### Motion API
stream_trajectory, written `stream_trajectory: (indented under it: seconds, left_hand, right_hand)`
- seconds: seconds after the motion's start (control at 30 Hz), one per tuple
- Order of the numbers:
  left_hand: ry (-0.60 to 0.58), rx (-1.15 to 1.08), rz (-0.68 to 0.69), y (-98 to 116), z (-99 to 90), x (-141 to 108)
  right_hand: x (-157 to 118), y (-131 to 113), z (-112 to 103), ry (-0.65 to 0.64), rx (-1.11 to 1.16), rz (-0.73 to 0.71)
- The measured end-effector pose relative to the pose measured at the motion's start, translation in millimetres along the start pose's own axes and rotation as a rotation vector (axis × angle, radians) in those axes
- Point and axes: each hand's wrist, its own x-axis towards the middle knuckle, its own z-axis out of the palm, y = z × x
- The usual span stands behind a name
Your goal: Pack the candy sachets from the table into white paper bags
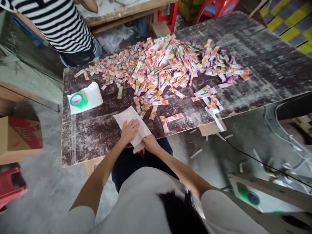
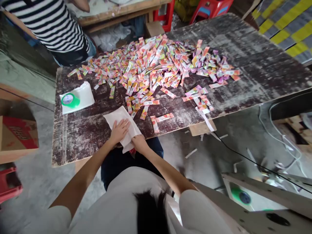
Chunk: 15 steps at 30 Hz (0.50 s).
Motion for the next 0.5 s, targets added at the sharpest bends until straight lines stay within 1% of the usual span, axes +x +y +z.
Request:
stream_trajectory:
  seconds: [0.1,0.17,0.27,0.33,0.43,0.5]
  left_hand:
    - [0.034,0.037,0.011,5.3,10.3,-1.7]
    - [0.030,0.040,0.027,5.7,11.1,-3.6]
    - [-0.011,0.037,0.069,5.6,3.3,-7.1]
    - [-0.018,0.037,0.100,9.7,-4.9,-5.8]
    - [-0.022,0.023,0.179,21.0,-13.8,5.9]
    - [-0.088,-0.006,0.234,24.5,-14.4,15.5]
  right_hand:
    - [-8.0,13.2,-4.8,-0.027,-0.123,-0.085]
    - [-11.9,19.0,-7.2,-0.036,-0.194,-0.128]
    - [-13.1,23.0,-7.8,-0.074,-0.232,-0.162]
    - [-10.7,21.2,-6.9,-0.091,-0.249,-0.165]
    - [-7.2,12.7,-7.0,-0.083,-0.247,-0.170]
    - [-11.8,10.4,-11.6,-0.080,-0.218,-0.227]
